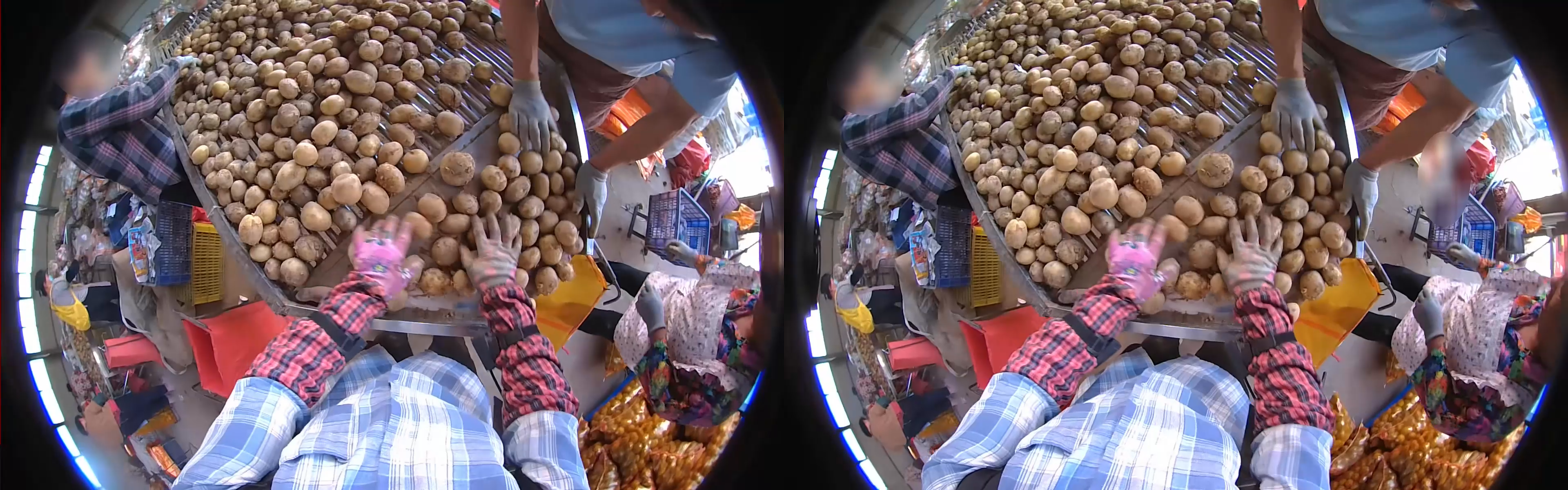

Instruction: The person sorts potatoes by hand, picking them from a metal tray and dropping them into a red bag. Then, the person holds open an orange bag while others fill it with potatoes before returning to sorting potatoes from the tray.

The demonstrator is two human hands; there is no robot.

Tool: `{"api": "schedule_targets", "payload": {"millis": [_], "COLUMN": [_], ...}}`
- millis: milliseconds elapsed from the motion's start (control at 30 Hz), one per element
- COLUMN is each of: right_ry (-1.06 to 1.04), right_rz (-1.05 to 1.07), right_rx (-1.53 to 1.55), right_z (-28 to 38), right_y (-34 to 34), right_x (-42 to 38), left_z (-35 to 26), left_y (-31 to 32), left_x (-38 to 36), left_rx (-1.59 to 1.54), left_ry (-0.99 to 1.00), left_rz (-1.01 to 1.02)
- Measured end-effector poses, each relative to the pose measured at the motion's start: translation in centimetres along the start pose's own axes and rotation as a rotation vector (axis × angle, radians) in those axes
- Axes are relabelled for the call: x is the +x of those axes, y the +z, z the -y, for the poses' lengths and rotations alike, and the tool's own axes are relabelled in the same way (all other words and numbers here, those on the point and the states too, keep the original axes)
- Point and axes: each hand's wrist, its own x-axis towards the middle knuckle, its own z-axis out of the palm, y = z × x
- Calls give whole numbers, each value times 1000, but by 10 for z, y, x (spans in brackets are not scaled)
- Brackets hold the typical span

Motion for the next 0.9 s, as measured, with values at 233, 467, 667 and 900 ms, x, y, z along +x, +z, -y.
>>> {"api": "schedule_targets", "payload": {"millis": [233,467,667,900], "right_ry": [-147,193,255,109], "right_rz": [-291,15,-70,-392], "right_rx": [113,-186,-27,190], "right_z": [-63,-103,-138,-162], "right_y": [-34,5,-3,-21], "right_x": [-25,0,-72,4], "left_z": [-31,-47,-85,-24], "left_y": [10,-15,-13,-38], "left_x": [47,155,138,27], "left_rx": [-477,-358,-473,-436], "left_ry": [317,82,-44,87], "left_rz": [-440,-159,207,-103]}}
